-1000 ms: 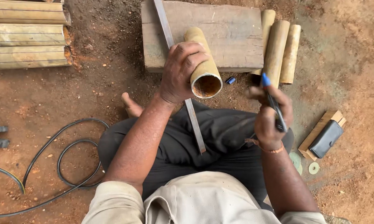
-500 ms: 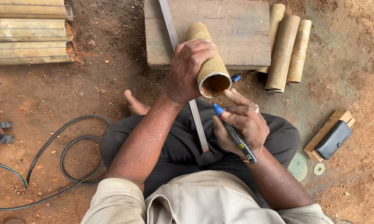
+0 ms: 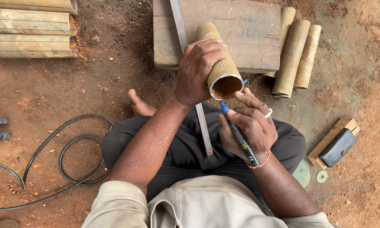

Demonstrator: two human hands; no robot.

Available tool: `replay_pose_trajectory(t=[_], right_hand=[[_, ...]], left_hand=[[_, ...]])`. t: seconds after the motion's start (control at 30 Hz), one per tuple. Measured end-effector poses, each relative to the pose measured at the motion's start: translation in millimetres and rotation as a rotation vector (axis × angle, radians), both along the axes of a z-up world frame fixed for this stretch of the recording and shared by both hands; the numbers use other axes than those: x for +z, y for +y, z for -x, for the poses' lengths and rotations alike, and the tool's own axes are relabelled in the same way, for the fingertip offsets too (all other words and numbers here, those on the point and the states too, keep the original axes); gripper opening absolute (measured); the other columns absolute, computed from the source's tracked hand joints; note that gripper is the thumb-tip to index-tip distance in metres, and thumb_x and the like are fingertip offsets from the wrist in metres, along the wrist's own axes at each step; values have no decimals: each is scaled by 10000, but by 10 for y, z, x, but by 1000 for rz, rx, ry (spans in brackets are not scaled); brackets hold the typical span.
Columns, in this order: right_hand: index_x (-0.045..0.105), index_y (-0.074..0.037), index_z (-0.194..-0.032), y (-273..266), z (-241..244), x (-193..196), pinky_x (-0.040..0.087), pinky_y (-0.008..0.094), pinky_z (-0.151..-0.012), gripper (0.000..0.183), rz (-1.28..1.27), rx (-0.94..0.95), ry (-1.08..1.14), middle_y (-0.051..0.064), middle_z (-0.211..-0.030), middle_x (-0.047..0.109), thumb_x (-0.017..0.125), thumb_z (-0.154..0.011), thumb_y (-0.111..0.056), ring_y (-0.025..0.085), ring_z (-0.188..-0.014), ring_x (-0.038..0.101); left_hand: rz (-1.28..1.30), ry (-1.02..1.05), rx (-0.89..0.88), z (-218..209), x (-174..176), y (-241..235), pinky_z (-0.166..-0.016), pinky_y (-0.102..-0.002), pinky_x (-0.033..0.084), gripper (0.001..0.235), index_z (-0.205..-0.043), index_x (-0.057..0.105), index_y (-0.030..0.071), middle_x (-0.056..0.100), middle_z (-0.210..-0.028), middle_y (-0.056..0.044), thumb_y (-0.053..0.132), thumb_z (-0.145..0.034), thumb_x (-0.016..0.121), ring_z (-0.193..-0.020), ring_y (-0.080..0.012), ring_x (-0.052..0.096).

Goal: The recorder is using a marker and a metal strip to mark alignment lines and measurements on several bamboo tubes.

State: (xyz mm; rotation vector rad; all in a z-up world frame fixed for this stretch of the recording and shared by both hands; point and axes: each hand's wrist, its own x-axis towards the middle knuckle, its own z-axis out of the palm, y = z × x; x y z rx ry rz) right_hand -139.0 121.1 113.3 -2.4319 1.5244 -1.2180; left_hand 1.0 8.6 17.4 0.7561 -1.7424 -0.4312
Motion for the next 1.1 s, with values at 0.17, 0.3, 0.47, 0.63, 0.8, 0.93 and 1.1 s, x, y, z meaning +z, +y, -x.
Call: replay_pose_trajectory(t=[0.17,0.3,0.47,0.63,0.8,0.93,1.1], right_hand=[[616,-54,-928,1,15,-19,593,498,-1065,263,-10,18,-22,119,-865,689,858,-839,-5,339,-1141,724],[623,-47,-943,-47,-8,79,601,480,-1074,276,-11,24,9,133,-864,681,874,-840,4,327,-1147,721],[612,-41,-926,-65,-12,142,586,527,-1060,269,19,93,-36,141,-845,685,833,-787,18,369,-1126,713],[571,-14,-993,-220,-46,-104,634,504,-1000,276,119,142,-224,157,-887,671,803,-847,10,379,-1096,742],[559,-25,-1061,-537,-259,-139,642,482,-981,291,279,203,-219,175,-950,664,796,-892,-30,335,-1039,736],[552,-35,-1069,-707,-354,-247,641,499,-989,266,307,219,-192,164,-934,658,779,-930,-17,327,-1019,743],[537,-80,-1126,-763,-379,-287,645,433,-985,277,289,144,-191,126,-1015,640,772,-980,-75,325,-1097,732]], left_hand=[[6,12,5,-11,41,-8,-1138,-487,473,601,-1292,501,135,615,-1317,-54,331,-893,905,-1306,-270,616],[9,10,11,-2,1,-8,-1099,-456,475,615,-1295,492,129,614,-1322,-53,324,-897,918,-1323,-267,615],[-33,44,73,38,175,-48,-1057,-467,496,739,-1298,489,126,602,-1276,-68,444,-810,944,-1234,-277,624],[-130,89,201,27,179,-127,-1022,-430,538,803,-1310,479,142,584,-1233,-44,573,-802,927,-1185,-242,629],[-252,183,220,-131,381,-99,-926,-417,578,740,-1246,544,117,630,-1155,-57,516,-762,936,-1091,-242,684],[-275,224,262,-108,283,-114,-930,-409,588,639,-1243,547,108,653,-1152,-52,405,-828,932,-1088,-249,699],[-293,208,247,-145,288,-150,-877,-413,580,668,-1239,533,90,639,-1116,-74,382,-797,939,-1046,-255,693]])
